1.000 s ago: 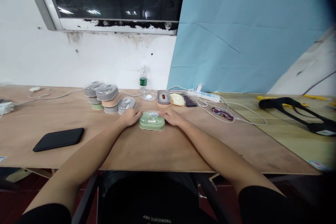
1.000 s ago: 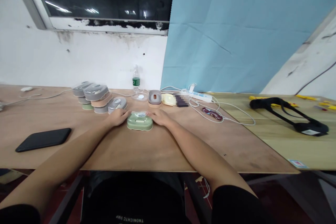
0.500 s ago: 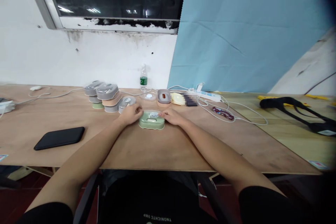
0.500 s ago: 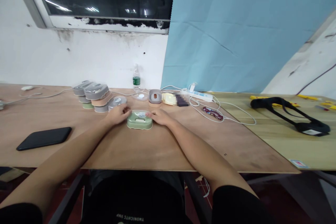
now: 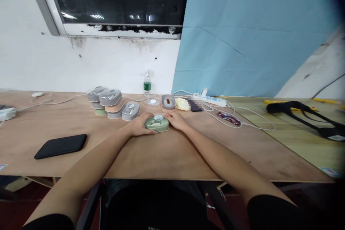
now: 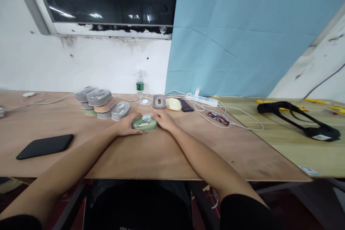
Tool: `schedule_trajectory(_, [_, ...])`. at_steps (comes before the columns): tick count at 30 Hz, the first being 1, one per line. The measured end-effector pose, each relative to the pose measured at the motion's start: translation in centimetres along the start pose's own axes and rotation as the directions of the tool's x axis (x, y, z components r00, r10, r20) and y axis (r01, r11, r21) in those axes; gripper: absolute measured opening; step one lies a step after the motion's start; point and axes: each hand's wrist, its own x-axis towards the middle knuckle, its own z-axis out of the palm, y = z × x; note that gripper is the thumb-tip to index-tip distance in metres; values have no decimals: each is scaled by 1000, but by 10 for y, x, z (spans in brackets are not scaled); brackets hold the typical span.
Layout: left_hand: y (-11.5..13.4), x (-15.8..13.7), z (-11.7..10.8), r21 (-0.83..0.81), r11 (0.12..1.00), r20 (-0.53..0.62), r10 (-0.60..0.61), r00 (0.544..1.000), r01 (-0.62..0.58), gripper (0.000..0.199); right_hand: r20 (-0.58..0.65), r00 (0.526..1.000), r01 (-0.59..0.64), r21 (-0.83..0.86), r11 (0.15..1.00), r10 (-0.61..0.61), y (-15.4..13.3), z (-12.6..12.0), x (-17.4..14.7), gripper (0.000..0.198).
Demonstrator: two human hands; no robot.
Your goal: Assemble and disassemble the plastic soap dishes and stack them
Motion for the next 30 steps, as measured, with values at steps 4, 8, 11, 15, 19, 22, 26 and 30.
schedule_trajectory(4, [0, 2, 0, -3, 1000, -26, 5, 1000, -5, 82, -1, 1000, -1, -17, 1000, 1, -2, 0, -1, 60])
schedule_trajectory(8, [-1, 4, -9, 129, 990, -115, 72, 991, -57, 79, -14, 1000, -8, -15, 1000, 8, -3, -1, -2, 63])
schedule_trajectory(11, [-3, 2, -21, 262, 964, -268, 22, 963, 51, 75, -22, 1000, -15, -26, 1000, 15, -1, -1, -1, 63])
schedule_trajectory(15, [-10, -3, -36, 300, 884, -537, -154, 830, 358, 70, -29, 1000, -6, -61, 998, 5, 2, 0, 1, 59])
schedule_trajectory(19, [-21, -7, -42, 316, 765, -616, -285, 734, 562, 69, -6, 1000, 16, -130, 991, -17, 4, 3, 1, 54])
schedule_trajectory(22, [-26, -6, -41, 353, 707, -620, -315, 719, 614, 70, -15, 1000, 10, -148, 989, -12, 3, 4, 1, 45])
schedule_trajectory(26, [-25, -4, -38, 409, 681, -633, -267, 726, 607, 65, -104, 994, -24, -148, 989, 8, 5, 1, 2, 37])
schedule_trajectory(30, [-25, -4, -36, 400, 698, -641, -251, 726, 594, 68, -286, 956, -114, -138, 984, 71, 19, -9, 7, 34])
